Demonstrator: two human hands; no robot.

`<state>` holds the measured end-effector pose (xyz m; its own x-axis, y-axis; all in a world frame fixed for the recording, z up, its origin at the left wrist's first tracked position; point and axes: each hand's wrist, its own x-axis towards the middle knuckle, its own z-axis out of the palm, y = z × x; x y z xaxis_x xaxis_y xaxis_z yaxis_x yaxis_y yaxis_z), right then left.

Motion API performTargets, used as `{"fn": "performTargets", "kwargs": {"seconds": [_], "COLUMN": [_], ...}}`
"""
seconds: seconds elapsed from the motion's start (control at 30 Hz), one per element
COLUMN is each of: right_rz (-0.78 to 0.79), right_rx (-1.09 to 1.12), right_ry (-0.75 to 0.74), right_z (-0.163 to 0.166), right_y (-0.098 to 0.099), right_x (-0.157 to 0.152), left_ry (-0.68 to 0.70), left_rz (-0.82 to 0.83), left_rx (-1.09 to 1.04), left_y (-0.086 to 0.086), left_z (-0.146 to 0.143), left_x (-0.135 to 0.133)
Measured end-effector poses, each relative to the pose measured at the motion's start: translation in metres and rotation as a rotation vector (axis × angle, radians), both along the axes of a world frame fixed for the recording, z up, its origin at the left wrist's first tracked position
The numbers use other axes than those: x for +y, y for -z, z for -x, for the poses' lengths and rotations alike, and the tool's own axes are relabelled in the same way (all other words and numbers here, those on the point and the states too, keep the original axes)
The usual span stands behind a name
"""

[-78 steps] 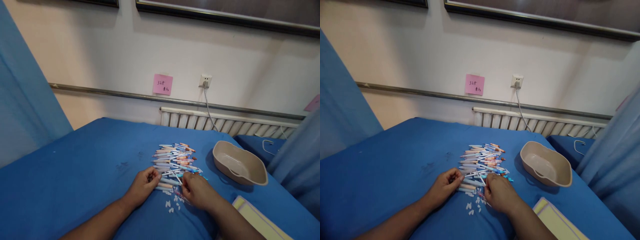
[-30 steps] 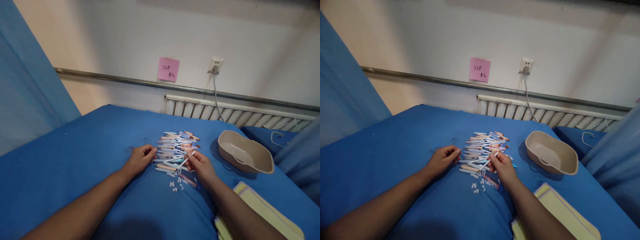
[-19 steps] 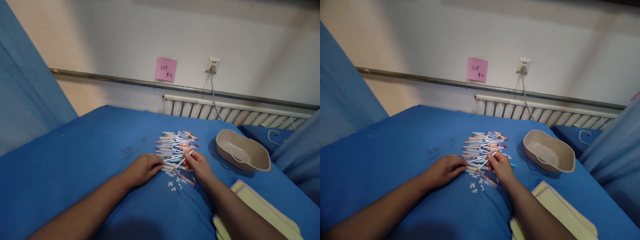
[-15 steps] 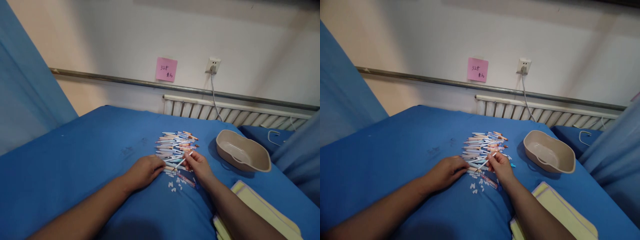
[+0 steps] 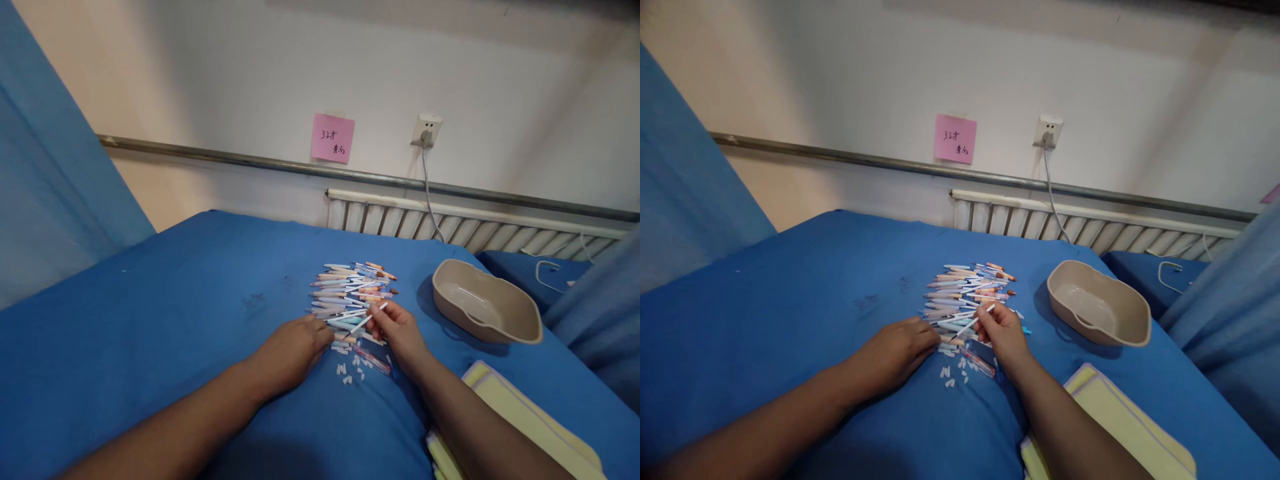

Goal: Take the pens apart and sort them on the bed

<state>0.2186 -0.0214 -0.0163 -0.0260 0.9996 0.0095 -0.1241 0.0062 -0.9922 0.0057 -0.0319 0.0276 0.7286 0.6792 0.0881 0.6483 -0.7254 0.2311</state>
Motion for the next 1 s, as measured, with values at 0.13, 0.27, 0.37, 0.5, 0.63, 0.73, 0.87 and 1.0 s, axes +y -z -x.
{"fn": "performTargets", "kwargs": {"seconds": [0.13, 0.27, 0.37, 0.5, 0.63, 0.73, 0.87, 1.0], "right_rz": [-0.004, -0.012, -0.01, -0.015, -0.012, -0.014, -0.028, -0.058], "right_rx": [-0.008, -0.008, -0.003, 0.005, 0.015, 0.035, 0.058, 0.054], "right_ry": [0.009, 0.015, 0.013, 0.008, 0.014, 0.016, 0.017, 0.031], "right_z": [-0.0011, -0.0012, -0.0009, -0.0005, -0.0007, -0.0014, -0.0021, -0.0015], "right_y": [0.0018, 0.0025, 0.0017, 0.0007, 0.0006, 0.001, 0.0014, 0.0001], "right_x": [0.0006, 0.0009, 0.0009, 0.0008, 0.0008, 0.0007, -0.0002, -0.0018], "left_ry": [-0.029, -0.093, -0.12, -0.103, -0.058, -0.056, -0.064, -0.085], "left_rz": [0.017, 0.029, 0.023, 0.026, 0.048, 0.084, 0.111, 0.164], "left_rx": [0.024, 0.049, 0.057, 0.035, 0.016, 0.016, -0.004, -0.06], "left_y": [0.0019, 0.0026, 0.002, -0.0008, -0.0024, -0.0012, 0.0011, 0.0035], "left_z": [-0.0033, -0.0032, -0.0023, -0.0022, -0.0027, -0.0015, 0.0022, 0.0058], "left_x": [-0.0039, -0.0039, -0.0027, -0.0029, -0.0047, -0.0058, -0.006, -0.0044]}}
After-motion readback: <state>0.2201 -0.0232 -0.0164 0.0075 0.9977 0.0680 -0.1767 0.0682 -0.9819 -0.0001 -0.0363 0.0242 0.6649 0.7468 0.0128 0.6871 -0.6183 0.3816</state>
